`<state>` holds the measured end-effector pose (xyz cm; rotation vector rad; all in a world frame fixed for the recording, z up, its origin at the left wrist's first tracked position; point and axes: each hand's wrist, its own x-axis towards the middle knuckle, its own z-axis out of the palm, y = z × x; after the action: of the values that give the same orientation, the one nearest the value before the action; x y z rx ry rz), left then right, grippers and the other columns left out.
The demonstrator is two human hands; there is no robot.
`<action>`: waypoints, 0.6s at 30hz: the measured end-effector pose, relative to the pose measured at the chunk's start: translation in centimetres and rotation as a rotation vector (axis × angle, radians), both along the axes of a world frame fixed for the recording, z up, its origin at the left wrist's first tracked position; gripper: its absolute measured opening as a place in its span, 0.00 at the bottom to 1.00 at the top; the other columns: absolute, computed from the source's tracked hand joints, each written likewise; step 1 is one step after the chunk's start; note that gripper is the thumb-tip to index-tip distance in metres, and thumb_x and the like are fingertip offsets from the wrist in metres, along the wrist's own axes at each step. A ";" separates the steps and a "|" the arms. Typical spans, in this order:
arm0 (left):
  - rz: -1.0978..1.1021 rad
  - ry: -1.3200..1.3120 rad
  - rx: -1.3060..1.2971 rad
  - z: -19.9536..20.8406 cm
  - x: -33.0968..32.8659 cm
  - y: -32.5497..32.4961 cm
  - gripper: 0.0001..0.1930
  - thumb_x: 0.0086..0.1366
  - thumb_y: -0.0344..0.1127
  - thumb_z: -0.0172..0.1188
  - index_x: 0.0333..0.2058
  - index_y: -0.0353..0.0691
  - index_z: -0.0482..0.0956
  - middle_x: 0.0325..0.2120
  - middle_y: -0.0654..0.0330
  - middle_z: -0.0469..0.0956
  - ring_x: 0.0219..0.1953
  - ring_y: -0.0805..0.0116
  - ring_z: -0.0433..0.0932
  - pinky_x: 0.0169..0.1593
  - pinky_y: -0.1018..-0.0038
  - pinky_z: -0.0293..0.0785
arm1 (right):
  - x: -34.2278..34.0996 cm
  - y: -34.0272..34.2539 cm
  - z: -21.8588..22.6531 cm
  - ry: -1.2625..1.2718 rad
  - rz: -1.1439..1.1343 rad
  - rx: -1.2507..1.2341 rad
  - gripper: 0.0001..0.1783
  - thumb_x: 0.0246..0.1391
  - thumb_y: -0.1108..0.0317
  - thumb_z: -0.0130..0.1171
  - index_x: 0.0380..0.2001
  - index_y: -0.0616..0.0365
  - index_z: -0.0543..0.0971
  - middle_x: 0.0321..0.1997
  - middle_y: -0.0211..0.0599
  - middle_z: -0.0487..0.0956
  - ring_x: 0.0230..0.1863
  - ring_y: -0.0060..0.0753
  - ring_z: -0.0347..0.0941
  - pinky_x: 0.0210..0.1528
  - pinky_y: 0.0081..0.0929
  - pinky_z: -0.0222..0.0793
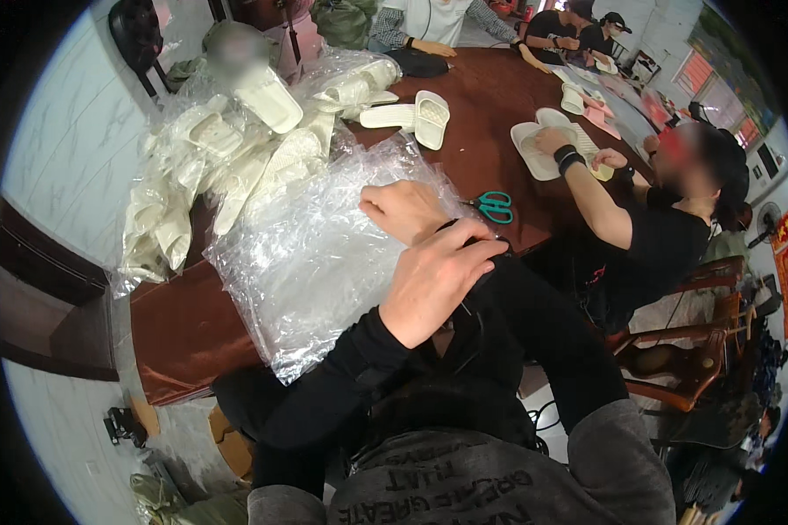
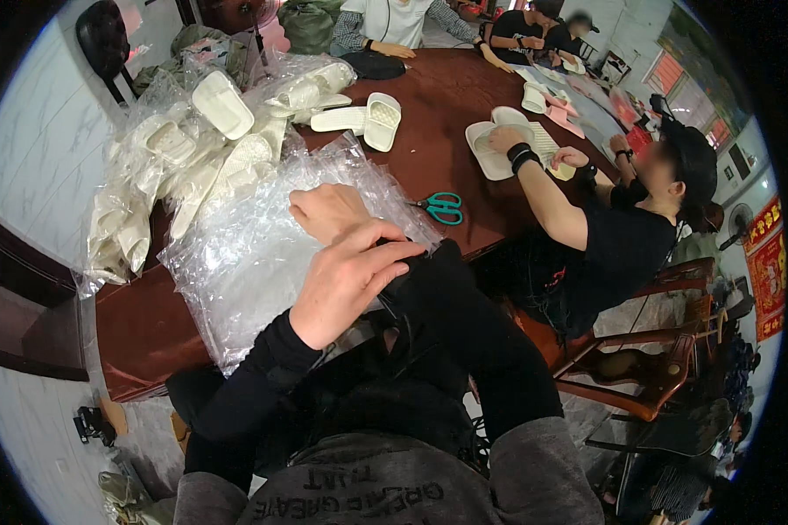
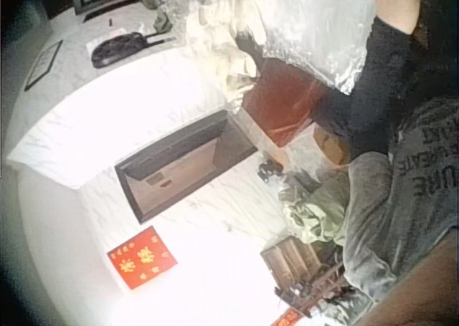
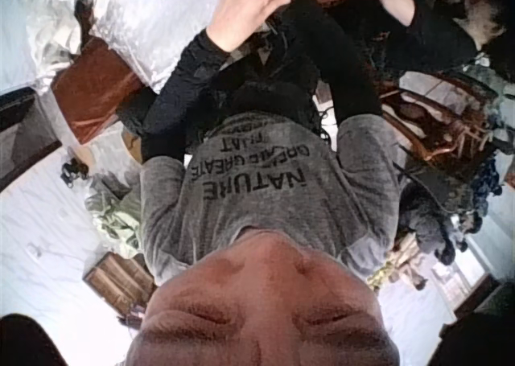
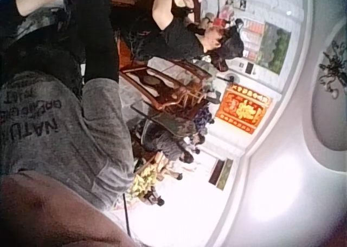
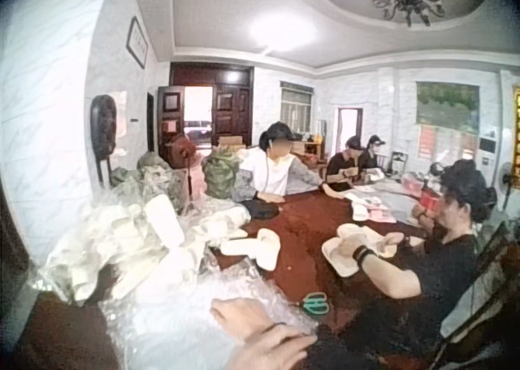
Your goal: Packing pairs of slippers into plastic bags at a manufacturing table.
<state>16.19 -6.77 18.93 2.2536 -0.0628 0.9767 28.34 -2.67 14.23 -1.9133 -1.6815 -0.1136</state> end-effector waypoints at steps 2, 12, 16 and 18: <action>-0.060 0.070 0.054 -0.2 -0.5 0.9 0.10 0.54 0.27 0.63 0.37 0.38 0.78 0.35 0.58 0.74 0.39 0.56 0.76 0.43 0.67 0.72 | -0.6 0.1 -0.5 -0.039 0.061 -0.136 0.09 0.54 0.61 0.55 0.28 0.53 0.79 0.23 0.47 0.78 0.26 0.54 0.75 0.30 0.44 0.71; -0.045 0.029 -0.120 -2.6 -5.5 0.5 0.06 0.56 0.23 0.61 0.33 0.35 0.76 0.33 0.55 0.74 0.34 0.57 0.77 0.38 0.70 0.73 | 4.5 -0.6 2.7 1.308 0.171 -0.207 0.14 0.59 0.61 0.50 0.37 0.59 0.79 0.28 0.34 0.78 0.24 0.21 0.71 0.26 0.19 0.66; 0.035 0.037 -0.305 -5.2 -6.6 0.7 0.07 0.55 0.23 0.62 0.32 0.35 0.75 0.33 0.57 0.75 0.35 0.63 0.76 0.40 0.73 0.72 | 8.4 -0.6 0.8 1.617 0.073 0.105 0.12 0.60 0.62 0.51 0.38 0.59 0.77 0.26 0.29 0.75 0.24 0.20 0.67 0.27 0.19 0.64; 0.053 0.006 -0.482 -7.3 -5.0 0.8 0.08 0.54 0.22 0.62 0.33 0.36 0.75 0.36 0.56 0.74 0.39 0.66 0.74 0.43 0.74 0.70 | 7.2 0.5 0.5 1.783 0.089 0.160 0.11 0.61 0.63 0.51 0.39 0.58 0.76 0.26 0.27 0.73 0.25 0.19 0.66 0.27 0.19 0.63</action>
<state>11.17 -5.99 11.63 1.8211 0.2147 0.8988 35.51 -2.17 14.73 -0.9635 -0.4240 1.0997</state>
